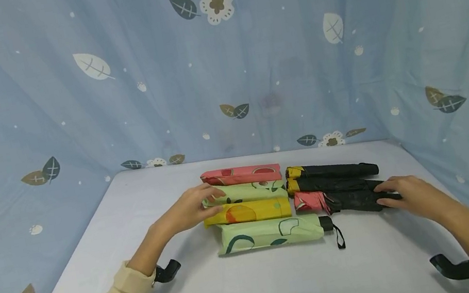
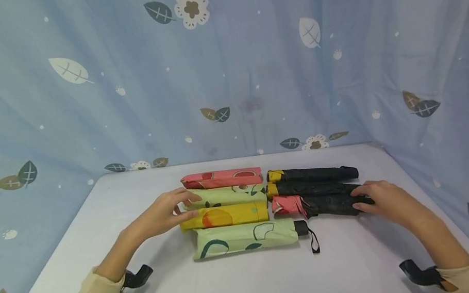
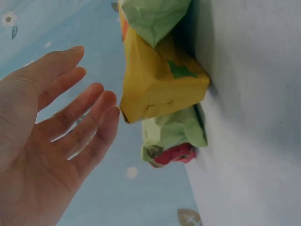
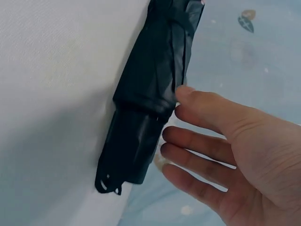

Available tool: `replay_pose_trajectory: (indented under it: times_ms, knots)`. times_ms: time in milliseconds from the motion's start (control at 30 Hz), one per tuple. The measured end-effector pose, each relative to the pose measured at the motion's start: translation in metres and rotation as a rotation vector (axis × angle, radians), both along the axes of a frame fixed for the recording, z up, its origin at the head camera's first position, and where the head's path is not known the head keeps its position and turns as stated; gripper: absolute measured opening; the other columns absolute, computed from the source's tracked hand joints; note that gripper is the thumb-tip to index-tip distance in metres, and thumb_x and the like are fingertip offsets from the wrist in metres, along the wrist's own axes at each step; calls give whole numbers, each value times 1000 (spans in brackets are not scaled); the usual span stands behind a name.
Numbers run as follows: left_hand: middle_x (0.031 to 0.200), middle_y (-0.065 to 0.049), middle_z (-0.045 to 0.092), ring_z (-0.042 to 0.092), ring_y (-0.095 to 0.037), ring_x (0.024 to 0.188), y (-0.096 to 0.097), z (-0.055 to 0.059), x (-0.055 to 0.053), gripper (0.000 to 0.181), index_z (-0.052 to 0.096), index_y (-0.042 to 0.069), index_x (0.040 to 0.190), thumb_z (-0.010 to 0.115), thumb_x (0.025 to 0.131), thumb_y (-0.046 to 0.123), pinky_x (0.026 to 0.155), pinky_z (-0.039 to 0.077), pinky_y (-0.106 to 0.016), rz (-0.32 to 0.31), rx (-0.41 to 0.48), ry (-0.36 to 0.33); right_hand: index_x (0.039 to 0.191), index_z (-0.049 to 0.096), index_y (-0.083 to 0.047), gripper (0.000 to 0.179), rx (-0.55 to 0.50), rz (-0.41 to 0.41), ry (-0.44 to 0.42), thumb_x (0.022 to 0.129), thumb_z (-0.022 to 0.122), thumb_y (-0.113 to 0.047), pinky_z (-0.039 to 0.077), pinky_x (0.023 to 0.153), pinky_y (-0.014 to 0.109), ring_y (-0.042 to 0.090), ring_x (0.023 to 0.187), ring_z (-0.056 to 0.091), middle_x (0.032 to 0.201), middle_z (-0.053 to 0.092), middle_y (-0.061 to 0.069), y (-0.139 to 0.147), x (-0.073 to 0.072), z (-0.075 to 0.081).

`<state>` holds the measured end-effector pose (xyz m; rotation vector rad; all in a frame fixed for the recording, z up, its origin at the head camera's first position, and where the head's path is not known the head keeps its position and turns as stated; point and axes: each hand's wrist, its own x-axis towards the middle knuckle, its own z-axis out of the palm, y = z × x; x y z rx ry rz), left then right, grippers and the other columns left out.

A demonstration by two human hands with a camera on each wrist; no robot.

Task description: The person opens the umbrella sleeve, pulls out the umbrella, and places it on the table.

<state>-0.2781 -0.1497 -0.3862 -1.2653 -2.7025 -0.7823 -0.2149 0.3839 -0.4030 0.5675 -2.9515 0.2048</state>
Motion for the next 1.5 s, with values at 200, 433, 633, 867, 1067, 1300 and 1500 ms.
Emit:
replay_pose_trajectory:
  times_ms: [200,433,633,867,1067,1300,1500]
  knots:
    - [110,-7,69,67,-18,93,5,1,8,28,66,16,120,68,93,24,72,55,-25,-6,-7,-22,109,73,-5,33,-1,22,35,84,76,-27,54,79,51,34,95,69,105,73,13,-18,1,4]
    - [105,2,69,62,-12,93,10,-3,15,38,64,12,126,69,93,29,78,53,-30,-16,-61,-24,109,73,-9,31,5,106,84,84,76,-28,56,78,47,28,91,70,102,73,7,-39,0,7]
    - [105,3,69,62,-12,91,13,-8,20,41,64,12,127,69,92,34,81,53,-29,-58,-97,-9,110,73,-12,30,11,141,90,85,75,-29,56,71,39,20,83,68,99,71,2,-57,1,12]
    - [110,3,68,64,-12,99,17,-10,26,56,60,14,133,74,86,42,86,53,-32,-72,-162,-66,113,73,-14,32,-68,217,17,89,71,-35,56,75,37,18,90,70,106,73,0,-74,-1,13]
    - [108,3,68,64,-12,100,19,-11,27,61,58,14,134,79,82,39,86,54,-32,-89,-171,-106,114,72,-12,35,-176,274,-108,90,69,-38,55,70,28,11,88,68,103,74,-1,-85,-4,8]
    - [109,5,63,60,-9,97,21,-12,29,60,60,17,131,82,79,37,85,52,-27,-113,-203,-92,114,72,-9,36,-275,332,-261,91,68,-37,54,65,22,1,80,64,98,73,-5,-93,-6,3]
    - [121,4,62,57,-9,102,24,-12,34,61,61,19,131,82,78,38,87,51,-28,-111,-252,-120,114,72,-10,38,-264,347,-301,89,70,-38,52,62,20,-1,77,62,100,73,-1,-99,-6,-4]
